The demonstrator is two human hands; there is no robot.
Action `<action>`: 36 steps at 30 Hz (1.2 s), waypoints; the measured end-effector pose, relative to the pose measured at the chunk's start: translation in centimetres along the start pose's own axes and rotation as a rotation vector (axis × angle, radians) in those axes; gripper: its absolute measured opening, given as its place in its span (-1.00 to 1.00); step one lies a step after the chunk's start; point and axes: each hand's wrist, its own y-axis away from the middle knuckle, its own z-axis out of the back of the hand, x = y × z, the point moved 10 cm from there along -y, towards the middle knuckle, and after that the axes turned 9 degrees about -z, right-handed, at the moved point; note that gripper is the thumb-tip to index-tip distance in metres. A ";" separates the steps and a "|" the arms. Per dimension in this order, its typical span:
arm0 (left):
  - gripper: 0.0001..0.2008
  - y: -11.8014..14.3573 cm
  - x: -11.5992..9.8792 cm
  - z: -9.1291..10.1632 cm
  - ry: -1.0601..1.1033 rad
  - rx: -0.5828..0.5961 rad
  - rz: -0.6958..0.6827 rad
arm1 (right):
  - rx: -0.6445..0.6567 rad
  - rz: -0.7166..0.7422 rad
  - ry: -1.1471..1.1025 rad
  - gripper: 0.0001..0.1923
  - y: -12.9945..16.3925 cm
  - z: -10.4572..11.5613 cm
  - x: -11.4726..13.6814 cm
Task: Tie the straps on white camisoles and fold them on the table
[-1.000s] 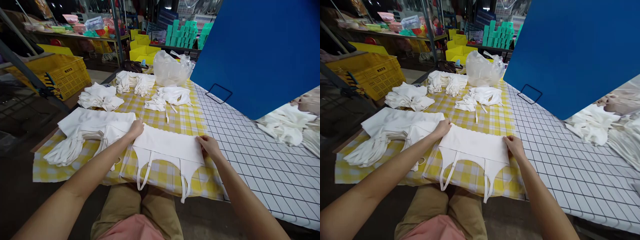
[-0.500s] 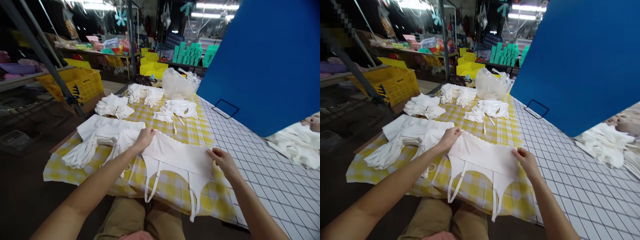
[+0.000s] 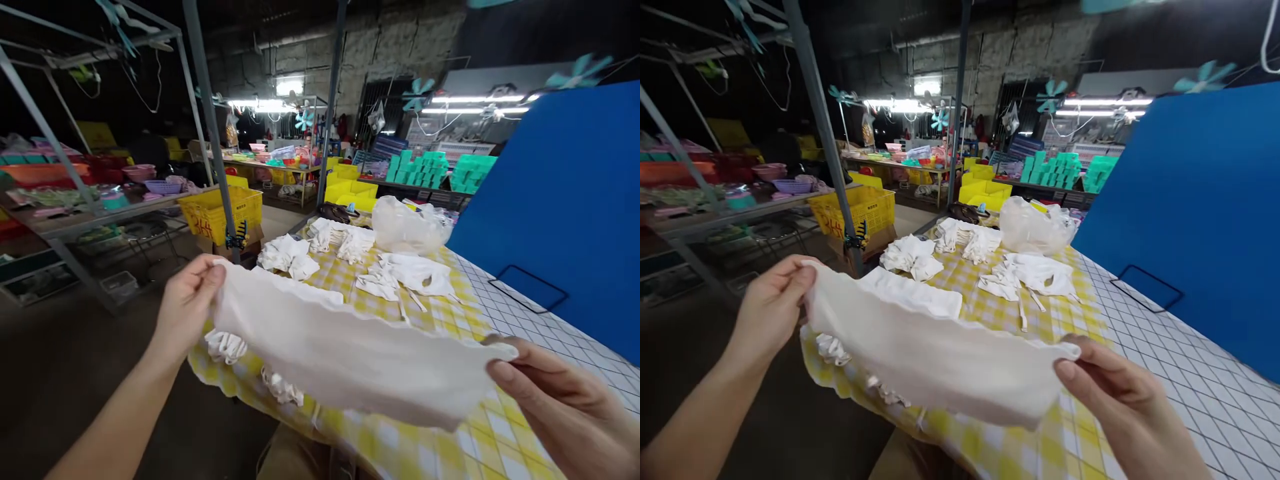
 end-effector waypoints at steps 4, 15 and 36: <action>-0.80 -1.6 1.4 5.5 -0.010 -0.141 -0.022 | 0.234 -0.052 -0.073 -0.76 -0.8 -8.2 1.9; -0.81 -7.6 18.1 -1.3 -0.622 0.134 0.154 | 0.159 -0.164 0.005 -0.57 -11.5 -19.2 -7.8; -0.71 -8.6 21.5 -8.1 -1.249 0.441 -0.006 | -0.159 -0.034 0.683 -0.77 -14.1 -20.2 -10.8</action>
